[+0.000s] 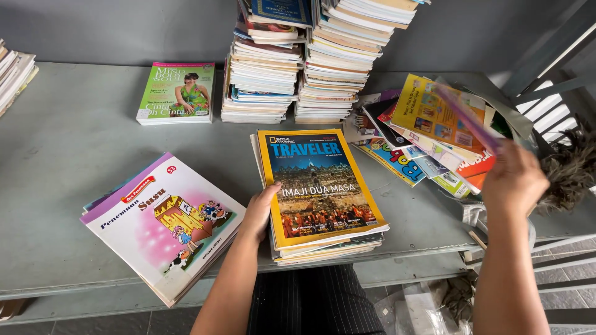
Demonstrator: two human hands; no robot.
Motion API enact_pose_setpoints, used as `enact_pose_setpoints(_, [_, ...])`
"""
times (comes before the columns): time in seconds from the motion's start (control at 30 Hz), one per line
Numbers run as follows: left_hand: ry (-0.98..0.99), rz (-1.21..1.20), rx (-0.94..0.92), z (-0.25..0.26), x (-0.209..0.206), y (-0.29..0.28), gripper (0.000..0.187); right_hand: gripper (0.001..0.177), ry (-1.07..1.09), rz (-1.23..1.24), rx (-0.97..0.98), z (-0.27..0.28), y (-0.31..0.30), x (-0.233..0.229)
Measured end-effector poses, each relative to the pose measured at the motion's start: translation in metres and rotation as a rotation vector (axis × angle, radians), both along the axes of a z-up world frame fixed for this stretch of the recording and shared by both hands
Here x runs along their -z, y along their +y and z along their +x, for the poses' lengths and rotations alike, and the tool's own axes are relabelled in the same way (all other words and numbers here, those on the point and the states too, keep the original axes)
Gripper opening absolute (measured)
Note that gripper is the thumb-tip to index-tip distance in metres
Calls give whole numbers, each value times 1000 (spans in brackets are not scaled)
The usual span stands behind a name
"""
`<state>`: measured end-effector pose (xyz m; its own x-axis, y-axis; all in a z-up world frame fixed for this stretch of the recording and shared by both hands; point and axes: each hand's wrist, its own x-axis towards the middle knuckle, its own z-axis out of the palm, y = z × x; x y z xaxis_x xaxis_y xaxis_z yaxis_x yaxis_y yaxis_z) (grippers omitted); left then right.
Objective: Sorting and stacking books and magazines on library shelves.
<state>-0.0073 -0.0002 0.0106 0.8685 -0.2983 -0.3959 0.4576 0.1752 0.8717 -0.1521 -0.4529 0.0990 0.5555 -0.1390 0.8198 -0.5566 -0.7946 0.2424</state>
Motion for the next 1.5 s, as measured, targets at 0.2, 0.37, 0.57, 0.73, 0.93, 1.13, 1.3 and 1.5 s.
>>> enact_pose_setpoints(0.2, [-24, -8, 6, 9, 18, -1, 67, 17, -540, 1103, -933, -23, 78, -64])
enact_pose_setpoints(0.37, [-11, 74, 2, 0, 0, -2, 84, 24, -468, 1983, -1148, 3, 123, -40])
enact_pose_setpoints(0.57, [27, 52, 11, 11, 33, -5, 81, 40, 308, 1927, -618, 25, 180, 45])
enact_pose_setpoints(0.73, [-5, -196, -76, -7, -13, 0, 84, 40, 540, 1499, -397, 21, 188, 28])
enact_pose_setpoints(0.93, [-15, -81, -53, 2, 5, -4, 54, 36, 513, 878, -261, 57, 106, 13])
enact_pose_setpoints(1.13, [-25, -93, 23, -1, 2, 2, 60, 57, 258, 419, -108, 106, -41, 51])
enact_pose_setpoints(1.3, [7, -38, 1, -6, -12, 2, 60, 43, 389, 201, -78, 100, -57, 46])
enact_pose_setpoints(1.5, [7, -64, -6, -6, -6, 3, 60, 25, 442, 196, 28, 97, -48, 28])
